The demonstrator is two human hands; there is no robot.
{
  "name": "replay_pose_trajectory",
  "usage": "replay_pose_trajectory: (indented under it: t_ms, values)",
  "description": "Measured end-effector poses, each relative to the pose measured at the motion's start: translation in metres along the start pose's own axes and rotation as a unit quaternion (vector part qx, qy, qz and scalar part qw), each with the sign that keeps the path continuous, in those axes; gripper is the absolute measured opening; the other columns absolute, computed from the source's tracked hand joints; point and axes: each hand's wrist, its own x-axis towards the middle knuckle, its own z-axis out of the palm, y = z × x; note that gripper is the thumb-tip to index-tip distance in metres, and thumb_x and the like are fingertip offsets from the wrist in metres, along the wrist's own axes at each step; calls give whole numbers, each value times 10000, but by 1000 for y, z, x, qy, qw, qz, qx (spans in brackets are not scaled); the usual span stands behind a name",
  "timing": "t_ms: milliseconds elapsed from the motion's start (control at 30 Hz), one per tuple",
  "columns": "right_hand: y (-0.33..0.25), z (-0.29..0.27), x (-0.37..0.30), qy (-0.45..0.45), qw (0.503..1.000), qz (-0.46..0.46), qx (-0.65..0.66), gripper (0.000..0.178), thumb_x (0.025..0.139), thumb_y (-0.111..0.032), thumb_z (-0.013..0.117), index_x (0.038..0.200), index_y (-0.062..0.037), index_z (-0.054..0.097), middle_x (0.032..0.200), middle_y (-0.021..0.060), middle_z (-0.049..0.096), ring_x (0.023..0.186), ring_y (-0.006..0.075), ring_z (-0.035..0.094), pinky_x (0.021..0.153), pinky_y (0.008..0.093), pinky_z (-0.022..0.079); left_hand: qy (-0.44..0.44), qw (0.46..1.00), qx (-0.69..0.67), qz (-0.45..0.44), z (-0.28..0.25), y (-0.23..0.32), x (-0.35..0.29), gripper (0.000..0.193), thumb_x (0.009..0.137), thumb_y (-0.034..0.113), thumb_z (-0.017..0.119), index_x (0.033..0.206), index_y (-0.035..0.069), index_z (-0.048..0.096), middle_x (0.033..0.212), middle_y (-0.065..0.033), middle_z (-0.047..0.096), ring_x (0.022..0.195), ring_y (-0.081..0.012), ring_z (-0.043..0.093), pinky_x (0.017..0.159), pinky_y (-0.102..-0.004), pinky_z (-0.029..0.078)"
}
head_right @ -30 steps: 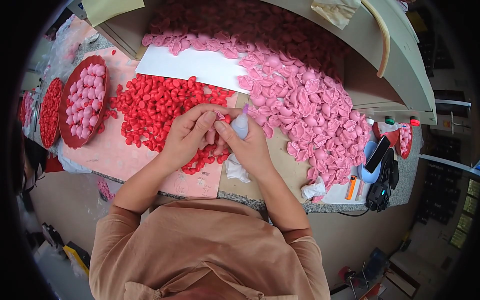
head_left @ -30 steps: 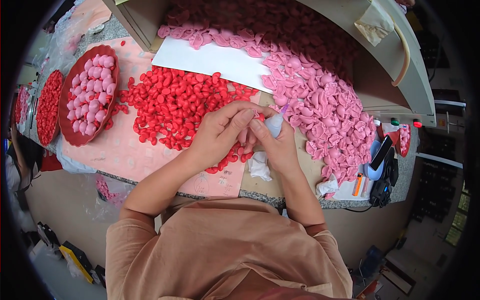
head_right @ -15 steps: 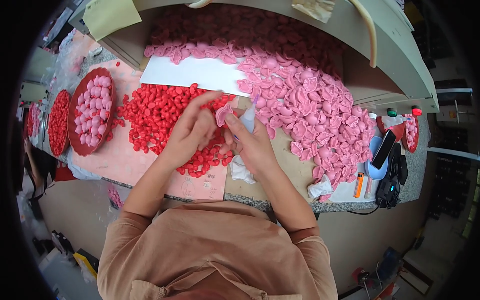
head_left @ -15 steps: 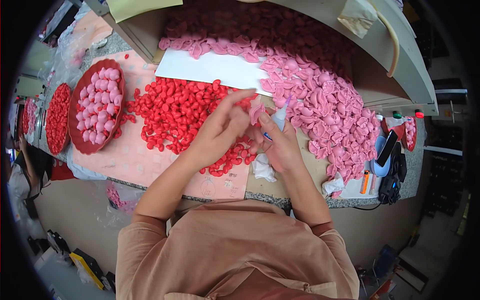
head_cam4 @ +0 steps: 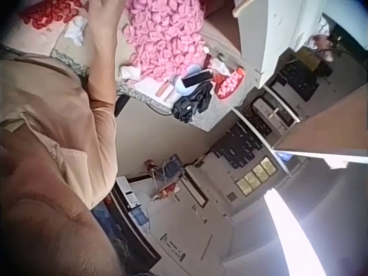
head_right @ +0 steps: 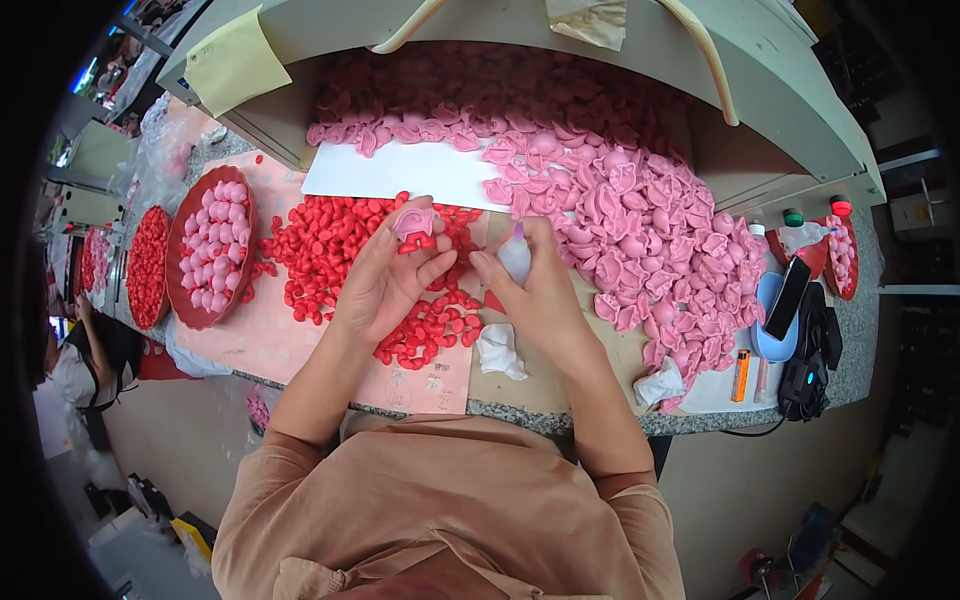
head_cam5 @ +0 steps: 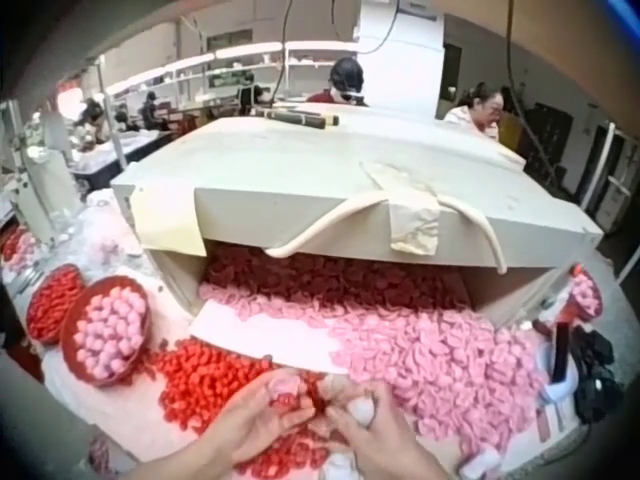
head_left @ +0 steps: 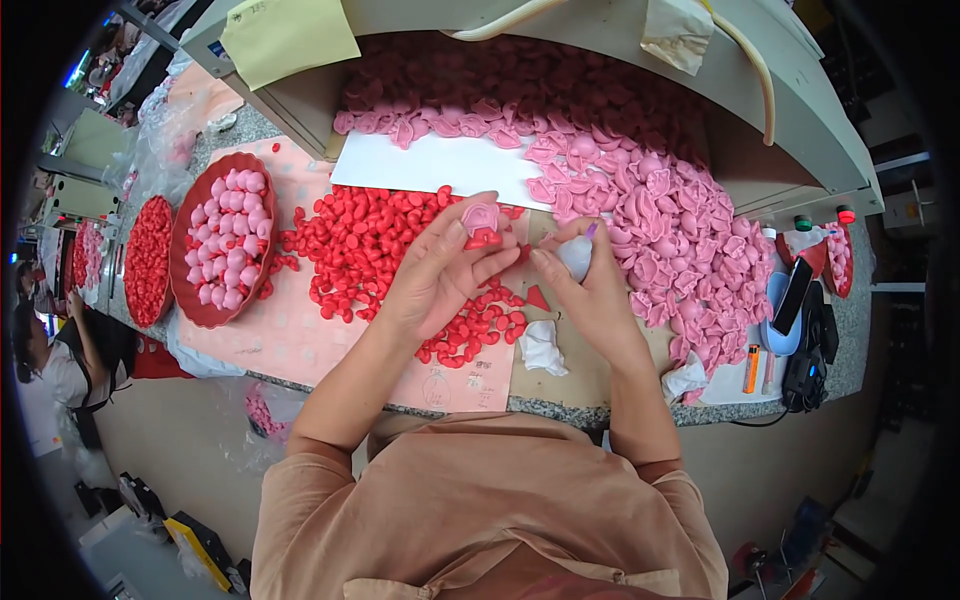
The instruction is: Assembling small pink and red plastic components at a factory workbench using an adhesive.
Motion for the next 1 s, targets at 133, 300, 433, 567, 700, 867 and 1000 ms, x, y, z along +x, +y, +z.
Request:
replay_pose_trajectory:
  t_ms: [133, 300, 433, 567, 700, 867, 1000]
  values:
    - [-16, -7, 2, 1, 1000, -19, -5, 220, 860, -50, 593, 1043, -42, 471, 818, 40, 592, 648, 40, 497, 545, 163, 381, -8, 997, -62, -44, -7, -2, 2, 449, 948, 250, 477, 1309, -1, 385, 1142, -134, 559, 977, -185, 583, 881, -348, 502]
    - [-17, -22, 3, 5, 995, -85, -44, 246, 862, -92, 608, 1051, -34, 462, 763, 24, 558, 638, 48, 492, 534, 173, 375, -18, 994, -85, -69, -16, -8, 9, 489, 956, 297, 446, 1347, 21, 345, 1219, -146, 517, 879, -143, 596, 789, -298, 552]
    - [-4, -28, 4, 44, 988, -108, 105, 301, 893, -278, 586, 1012, -18, 492, 746, 22, 542, 602, 61, 471, 504, 189, 359, 11, 996, -28, -80, -3, -12, 11, 515, 948, 317, 456, 1360, 33, 333, 1236, -146, 511, 864, -141, 599, 799, -308, 552]
    - [5, -34, 9, 98, 975, -174, 93, 385, 889, -378, 575, 984, -11, 506, 782, 36, 543, 603, 71, 467, 505, 208, 365, -30, 994, -8, -101, -16, -23, 12, 534, 944, 333, 460, 1369, 40, 325, 1224, -142, 521, 920, -148, 596, 814, -314, 542]
    - [9, -38, 8, 119, 962, -228, 94, 287, 860, -259, 642, 958, -22, 515, 873, 44, 583, 641, 53, 508, 551, 182, 412, -1, 991, -15, -134, -13, -30, 14, 527, 945, 346, 456, 1365, 49, 340, 1203, -128, 538, 954, -164, 596, 861, -338, 514]
    - [8, -34, 9, 143, 950, -273, -46, 301, 846, -277, 658, 915, -10, 538, 808, 52, 586, 671, 94, 541, 579, 223, 432, 20, 990, -14, -137, -17, -34, 13, 503, 949, 349, 448, 1349, 54, 369, 1167, -108, 555, 979, -171, 584, 885, -351, 498]
    - [12, -36, 9, 149, 942, -282, -105, 298, 822, -277, 679, 880, -10, 561, 769, 57, 582, 660, 119, 547, 584, 242, 429, 54, 989, 18, -135, -11, -34, 13, 516, 961, 372, 403, 1351, 39, 341, 1154, -120, 553, 920, -150, 588, 862, -337, 512]
